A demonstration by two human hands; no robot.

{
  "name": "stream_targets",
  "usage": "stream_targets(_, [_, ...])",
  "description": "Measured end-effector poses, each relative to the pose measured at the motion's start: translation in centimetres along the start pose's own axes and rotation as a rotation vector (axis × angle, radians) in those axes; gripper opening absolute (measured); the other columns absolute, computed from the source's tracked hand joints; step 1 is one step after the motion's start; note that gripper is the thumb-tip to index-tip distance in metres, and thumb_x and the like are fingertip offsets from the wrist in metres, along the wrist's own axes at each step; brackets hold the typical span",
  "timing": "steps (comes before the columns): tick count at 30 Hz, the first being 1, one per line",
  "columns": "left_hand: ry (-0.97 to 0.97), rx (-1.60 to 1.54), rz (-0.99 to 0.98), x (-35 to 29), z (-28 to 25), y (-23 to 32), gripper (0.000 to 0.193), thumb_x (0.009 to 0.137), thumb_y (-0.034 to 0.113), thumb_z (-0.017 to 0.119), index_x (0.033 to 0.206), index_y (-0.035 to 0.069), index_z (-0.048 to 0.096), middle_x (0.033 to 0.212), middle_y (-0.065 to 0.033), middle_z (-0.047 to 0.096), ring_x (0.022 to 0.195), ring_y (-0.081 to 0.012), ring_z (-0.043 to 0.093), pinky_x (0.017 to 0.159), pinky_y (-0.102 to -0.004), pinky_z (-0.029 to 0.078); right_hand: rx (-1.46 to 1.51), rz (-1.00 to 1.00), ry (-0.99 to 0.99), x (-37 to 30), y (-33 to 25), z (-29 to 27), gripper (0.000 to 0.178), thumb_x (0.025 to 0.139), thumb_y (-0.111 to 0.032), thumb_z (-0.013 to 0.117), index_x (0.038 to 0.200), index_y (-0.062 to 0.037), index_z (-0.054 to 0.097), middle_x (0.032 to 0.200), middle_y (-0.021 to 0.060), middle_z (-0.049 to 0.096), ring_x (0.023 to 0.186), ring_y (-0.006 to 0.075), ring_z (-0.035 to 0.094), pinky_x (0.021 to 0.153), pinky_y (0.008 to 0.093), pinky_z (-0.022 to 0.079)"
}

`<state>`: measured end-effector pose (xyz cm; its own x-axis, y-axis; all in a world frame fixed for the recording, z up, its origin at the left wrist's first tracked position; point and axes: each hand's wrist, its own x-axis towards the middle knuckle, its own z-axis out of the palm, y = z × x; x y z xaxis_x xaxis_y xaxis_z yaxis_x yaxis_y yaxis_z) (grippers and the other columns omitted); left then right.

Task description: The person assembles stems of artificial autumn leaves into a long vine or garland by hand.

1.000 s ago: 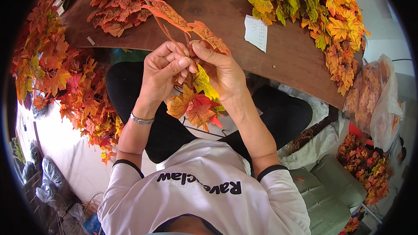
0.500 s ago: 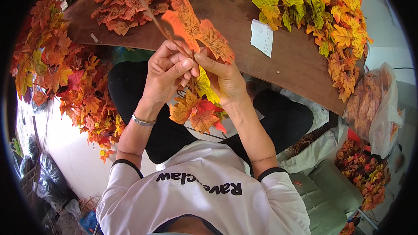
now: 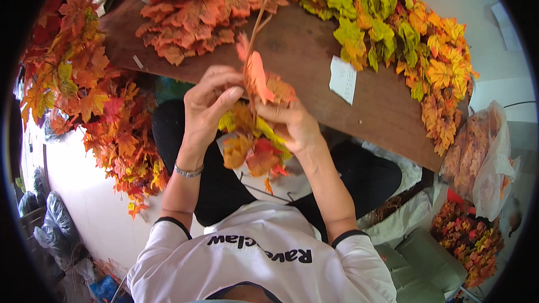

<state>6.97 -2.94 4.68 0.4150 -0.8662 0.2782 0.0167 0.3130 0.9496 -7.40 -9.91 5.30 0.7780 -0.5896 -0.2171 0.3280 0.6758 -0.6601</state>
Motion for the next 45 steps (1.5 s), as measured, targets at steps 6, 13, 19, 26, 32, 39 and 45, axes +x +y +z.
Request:
stream_targets(6, [-0.088, -0.409, -0.231, -0.4, -1.0, 0.6, 0.018, 0.080, 0.002, 0.061, 0.097, -0.002, 0.057, 0.081, -0.0045, 0.057, 0.060, -0.0075, 0.052, 0.049, -0.0183, 0.042, 0.090, 0.232, -0.090, 1.0, 0.2, -0.9, 0.041, 0.077, -0.002, 0.061, 0.116, -0.0015, 0.048, 0.103, 0.0050, 0.057, 0.096, 0.0144, 0.055, 0.088, 0.0278, 0.040])
stream_targets(13, [-0.013, -0.553, -0.123, -0.9, -2.5, 0.6, 0.015, 0.080, -0.002, 0.059, 0.092, -0.001, 0.050, 0.077, -0.0114, 0.062, 0.064, -0.0144, 0.062, 0.053, -0.0226, 0.051, -0.528, 0.270, -0.160, 4.1, -5.1, 0.5, 0.032, 0.076, -0.016, 0.067, 0.101, 0.0010, 0.059, 0.090, 0.0061, 0.062, 0.081, 0.0131, 0.059, 0.069, 0.0260, 0.049])
stream_targets(19, [-0.088, -0.579, -0.156, -1.0, -3.1, 1.4, 0.014, 0.079, -0.005, 0.058, 0.092, -0.003, 0.052, 0.077, -0.0141, 0.063, 0.063, -0.0136, 0.061, 0.056, -0.0233, 0.052, -0.936, -0.376, -0.187, 14.3, -15.6, 2.5, 0.029, 0.083, -0.024, 0.059, 0.095, 0.0023, 0.061, 0.076, 0.0041, 0.058, 0.065, 0.0096, 0.053, 0.057, 0.0225, 0.044])
stream_targets(26, [-0.160, -0.617, -0.320, -0.5, -3.0, 1.1, 0.009, 0.074, -0.009, 0.061, 0.083, -0.009, 0.056, 0.075, -0.0206, 0.062, 0.058, -0.0181, 0.062, 0.050, -0.0269, 0.052, -1.235, -0.458, -0.122, 35.3, -20.7, 0.4, 0.027, 0.082, -0.024, 0.059, 0.091, 0.0010, 0.064, 0.079, 0.0064, 0.063, 0.070, 0.0122, 0.059, 0.063, 0.0252, 0.048])
stream_targets(32, [-0.265, -0.669, -0.289, 0.2, -3.3, 0.3, 0.018, 0.077, -0.005, 0.062, 0.094, -0.004, 0.057, 0.076, -0.0110, 0.064, 0.062, -0.0094, 0.059, 0.054, -0.0201, 0.047, -2.052, -0.628, -0.165, 47.1, -20.7, -2.2, 0.040, 0.080, -0.037, 0.060, 0.098, -0.0021, 0.063, 0.085, 0.0071, 0.063, 0.079, 0.0174, 0.061, 0.072, 0.0317, 0.048])
stream_targets(39, [-0.334, -0.815, -0.320, 0.9, -3.4, -0.4, 0.021, 0.077, -0.008, 0.060, 0.097, -0.006, 0.055, 0.088, -0.0148, 0.061, 0.073, -0.0139, 0.061, 0.060, -0.0229, 0.050, -1.584, -0.327, 0.023, 51.7, -18.2, -4.5, 0.031, 0.072, -0.031, 0.070, 0.088, -0.0050, 0.065, 0.080, 0.0056, 0.062, 0.067, 0.0122, 0.054, 0.063, 0.0269, 0.045])
stream_targets(45, [-0.341, -0.791, -0.383, 0.6, -2.6, -0.2, 0.022, 0.080, -0.007, 0.057, 0.102, -0.005, 0.053, 0.084, -0.0116, 0.061, 0.066, -0.0110, 0.059, 0.056, -0.0218, 0.049, -1.368, -0.492, -0.029, 48.0, -18.7, -2.8, 0.027, 0.069, -0.026, 0.072, 0.068, -0.0022, 0.060, 0.062, 0.0044, 0.059, 0.049, 0.0127, 0.054, 0.047, 0.0251, 0.043])
